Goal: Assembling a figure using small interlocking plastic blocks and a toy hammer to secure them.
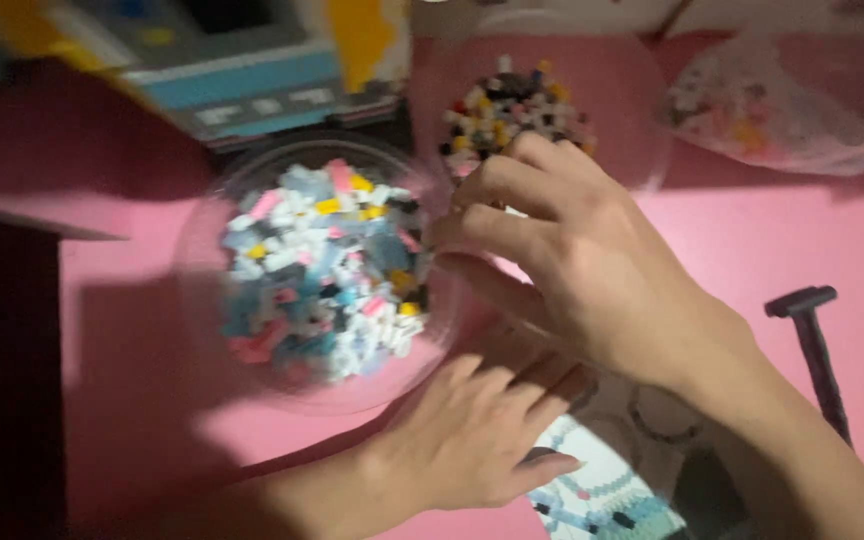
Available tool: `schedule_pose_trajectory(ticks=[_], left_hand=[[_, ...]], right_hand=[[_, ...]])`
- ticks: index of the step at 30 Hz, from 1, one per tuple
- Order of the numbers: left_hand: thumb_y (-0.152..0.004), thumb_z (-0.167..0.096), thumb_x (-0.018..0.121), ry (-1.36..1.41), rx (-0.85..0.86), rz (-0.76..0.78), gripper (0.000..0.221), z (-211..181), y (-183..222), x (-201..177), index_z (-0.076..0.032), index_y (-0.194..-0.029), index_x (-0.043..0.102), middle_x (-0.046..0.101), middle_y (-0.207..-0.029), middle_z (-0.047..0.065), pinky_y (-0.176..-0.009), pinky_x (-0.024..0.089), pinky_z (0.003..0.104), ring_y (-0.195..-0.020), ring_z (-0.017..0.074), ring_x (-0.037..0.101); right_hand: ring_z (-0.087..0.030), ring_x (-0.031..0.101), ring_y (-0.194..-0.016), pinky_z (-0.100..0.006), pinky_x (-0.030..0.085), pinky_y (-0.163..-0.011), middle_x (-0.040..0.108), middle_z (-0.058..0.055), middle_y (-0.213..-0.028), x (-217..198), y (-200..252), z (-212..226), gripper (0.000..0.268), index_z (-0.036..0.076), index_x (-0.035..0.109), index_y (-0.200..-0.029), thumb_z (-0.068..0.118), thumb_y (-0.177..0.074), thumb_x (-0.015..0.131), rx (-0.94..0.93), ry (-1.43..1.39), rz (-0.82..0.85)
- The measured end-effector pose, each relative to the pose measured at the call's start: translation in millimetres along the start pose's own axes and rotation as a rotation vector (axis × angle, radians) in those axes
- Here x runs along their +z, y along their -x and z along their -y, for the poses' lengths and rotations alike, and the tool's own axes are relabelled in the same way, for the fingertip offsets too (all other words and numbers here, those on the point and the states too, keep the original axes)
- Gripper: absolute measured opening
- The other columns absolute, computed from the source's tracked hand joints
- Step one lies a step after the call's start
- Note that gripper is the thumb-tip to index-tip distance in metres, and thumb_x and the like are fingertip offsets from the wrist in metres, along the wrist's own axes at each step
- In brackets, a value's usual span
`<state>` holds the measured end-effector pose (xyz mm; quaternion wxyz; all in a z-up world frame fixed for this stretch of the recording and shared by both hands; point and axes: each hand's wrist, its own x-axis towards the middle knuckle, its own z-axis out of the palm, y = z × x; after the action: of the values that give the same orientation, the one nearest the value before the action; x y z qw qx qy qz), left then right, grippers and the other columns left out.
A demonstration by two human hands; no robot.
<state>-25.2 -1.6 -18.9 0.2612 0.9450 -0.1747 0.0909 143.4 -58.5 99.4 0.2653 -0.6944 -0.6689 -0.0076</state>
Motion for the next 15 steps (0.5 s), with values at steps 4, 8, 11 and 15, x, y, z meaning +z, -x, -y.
schedule_pose_trajectory(ticks=[4, 8, 11, 15], left_hand=[[-0.100, -0.057, 0.052, 0.088, 0.001, 0.013, 0.059, 1, 5, 5, -0.012, -0.131, 0.072, 0.074, -0.092, 0.005, -0.063, 0.042, 0.051, -0.079, 0.0337, 0.068], [-0.100, -0.057, 0.054, 0.063, 0.021, -0.036, 0.057, 0, 9, 12, -0.010, -0.125, 0.072, 0.073, -0.087, 0.005, -0.064, 0.039, 0.048, -0.074, 0.0320, 0.067], [-0.100, -0.056, 0.056, 0.063, 0.036, -0.056, 0.049, 2, 9, 11, -0.011, -0.110, 0.072, 0.072, -0.088, 0.007, -0.068, 0.040, 0.047, -0.075, 0.0320, 0.065], [-0.102, -0.054, 0.053, 0.067, 0.028, -0.058, 0.052, 1, 11, 13, -0.010, -0.123, 0.072, 0.070, -0.080, 0.006, -0.060, 0.037, 0.047, -0.065, 0.0329, 0.063]], right_hand=[[-0.035, 0.058, -0.092, -0.047, 0.050, -0.078, 0.070, -0.013, -0.104, 15, -24, 1, 0.010, 0.001, 0.079, -0.107, 0.010, -0.102, 0.082, -0.002, 0.081, 0.030], [-0.031, 0.060, -0.085, -0.045, 0.051, -0.075, 0.073, -0.011, -0.099, 31, -38, -2, 0.012, 0.002, 0.082, -0.109, 0.009, -0.100, 0.083, 0.032, 0.124, 0.047], [-0.035, 0.059, -0.095, -0.046, 0.053, -0.074, 0.069, -0.013, -0.088, 40, -41, -9, 0.023, -0.002, 0.082, -0.112, 0.018, -0.100, 0.085, 0.066, 0.242, 0.042], [-0.035, 0.060, -0.093, -0.046, 0.051, -0.081, 0.067, -0.012, -0.095, 43, -48, 1, 0.020, 0.002, 0.080, -0.114, 0.017, -0.102, 0.086, -0.012, 0.223, -0.009]])
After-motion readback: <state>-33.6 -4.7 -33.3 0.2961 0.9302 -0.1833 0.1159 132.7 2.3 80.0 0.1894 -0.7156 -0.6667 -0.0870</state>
